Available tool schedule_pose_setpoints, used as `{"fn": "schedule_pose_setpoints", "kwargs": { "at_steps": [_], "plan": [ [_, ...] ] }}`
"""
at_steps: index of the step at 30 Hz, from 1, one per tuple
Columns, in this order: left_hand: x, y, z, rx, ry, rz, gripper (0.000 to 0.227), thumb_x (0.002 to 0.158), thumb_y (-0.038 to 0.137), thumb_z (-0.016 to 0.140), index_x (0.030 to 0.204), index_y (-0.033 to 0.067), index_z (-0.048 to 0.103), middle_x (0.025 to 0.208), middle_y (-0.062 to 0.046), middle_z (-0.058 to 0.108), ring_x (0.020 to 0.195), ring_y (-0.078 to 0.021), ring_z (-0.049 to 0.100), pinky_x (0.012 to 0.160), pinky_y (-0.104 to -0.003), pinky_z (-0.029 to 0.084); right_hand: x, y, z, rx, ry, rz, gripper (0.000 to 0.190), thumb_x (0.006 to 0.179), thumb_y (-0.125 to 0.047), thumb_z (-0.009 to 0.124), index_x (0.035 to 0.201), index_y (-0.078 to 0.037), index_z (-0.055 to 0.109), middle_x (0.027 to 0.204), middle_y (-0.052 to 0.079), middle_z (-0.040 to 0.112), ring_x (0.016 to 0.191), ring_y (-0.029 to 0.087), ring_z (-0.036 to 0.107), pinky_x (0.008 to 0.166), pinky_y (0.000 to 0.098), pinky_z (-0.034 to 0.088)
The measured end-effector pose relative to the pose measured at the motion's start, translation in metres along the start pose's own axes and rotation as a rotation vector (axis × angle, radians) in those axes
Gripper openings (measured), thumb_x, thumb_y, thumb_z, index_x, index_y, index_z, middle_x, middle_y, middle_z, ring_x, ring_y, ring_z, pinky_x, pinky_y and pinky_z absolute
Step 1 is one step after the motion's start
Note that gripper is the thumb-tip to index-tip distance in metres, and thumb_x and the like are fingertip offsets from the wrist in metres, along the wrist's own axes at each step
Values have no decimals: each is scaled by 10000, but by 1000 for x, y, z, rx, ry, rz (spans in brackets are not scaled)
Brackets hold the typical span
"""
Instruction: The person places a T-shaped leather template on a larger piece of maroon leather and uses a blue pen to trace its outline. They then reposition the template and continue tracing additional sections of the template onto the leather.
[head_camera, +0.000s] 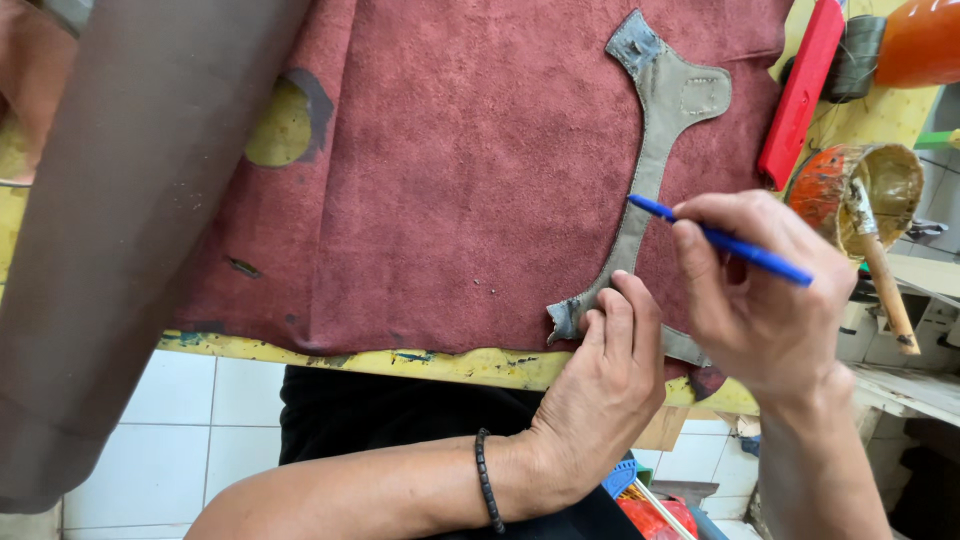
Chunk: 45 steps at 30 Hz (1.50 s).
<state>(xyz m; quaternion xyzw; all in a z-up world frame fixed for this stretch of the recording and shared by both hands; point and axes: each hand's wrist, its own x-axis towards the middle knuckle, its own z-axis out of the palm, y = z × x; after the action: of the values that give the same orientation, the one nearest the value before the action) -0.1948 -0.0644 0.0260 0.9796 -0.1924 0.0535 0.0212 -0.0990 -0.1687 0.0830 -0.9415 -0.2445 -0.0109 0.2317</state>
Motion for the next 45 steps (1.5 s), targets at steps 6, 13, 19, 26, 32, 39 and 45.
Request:
{"fn": "schedule_pose_setpoints", "kwargs": {
  "at_steps": [6, 13, 19, 26, 32, 39, 45],
  "plan": [
    [-10, -2, 0, 84, -14, 48, 536, 1051, 162, 278, 1480, -52, 517, 1439, -239, 581, 1203, -290, 537, 1016, -344, 433, -20, -28, 1, -62, -86, -75, 61, 1021, 0, 637, 981, 18, 679, 917, 127, 728, 781, 261, 697, 721, 327, 522],
    [-18, -9, 4, 102, -44, 113, 595, 1032, 240, 326, 1544, -21, 483, 1531, -240, 500, 1297, -291, 469, 1095, -399, 401, -24, -28, 2, -59, -76, -75, 55, 1025, 3, 642, 988, 32, 671, 915, 133, 720, 785, 278, 693, 750, 346, 527],
    [-19, -12, 1, 109, -36, 101, 591, 1038, 237, 331, 1545, -14, 502, 1558, -231, 479, 1266, -261, 468, 1106, -382, 396, -27, -25, 3, -59, -61, -52, 62, 1029, 2, 642, 992, 29, 682, 917, 139, 724, 790, 274, 698, 742, 340, 523],
    [-21, -11, 1, 109, -47, 99, 604, 1034, 272, 339, 1552, 12, 509, 1567, -210, 475, 1294, -266, 461, 1162, -457, 394, -29, -28, 2, -38, -55, -54, 51, 1025, 17, 644, 992, 40, 676, 930, 145, 727, 801, 277, 700, 762, 346, 535],
    [-26, -7, 8, 36, -54, 96, 621, 988, 284, 410, 1548, 44, 529, 1607, -212, 443, 1370, -287, 430, 1191, -506, 363, -35, -40, 5, -6, -87, -108, 94, 999, -17, 609, 991, 60, 663, 933, 165, 731, 739, 280, 684, 722, 346, 542],
    [-26, -7, 11, 49, -62, 107, 653, 983, 302, 400, 1569, 30, 494, 1615, -195, 436, 1360, -296, 423, 1197, -505, 347, -34, -44, 7, 76, -74, -56, 121, 997, -12, 575, 986, 68, 666, 930, 174, 734, 735, 283, 692, 735, 350, 549],
    [-26, -6, 12, 70, -32, 74, 603, 997, 257, 412, 1550, 58, 547, 1597, -174, 465, 1344, -271, 439, 1205, -498, 335, -38, -42, 10, 70, -58, -1, 114, 1007, -20, 583, 955, 38, 666, 863, 140, 711, 697, 261, 671, 687, 334, 530]
  ]
}}
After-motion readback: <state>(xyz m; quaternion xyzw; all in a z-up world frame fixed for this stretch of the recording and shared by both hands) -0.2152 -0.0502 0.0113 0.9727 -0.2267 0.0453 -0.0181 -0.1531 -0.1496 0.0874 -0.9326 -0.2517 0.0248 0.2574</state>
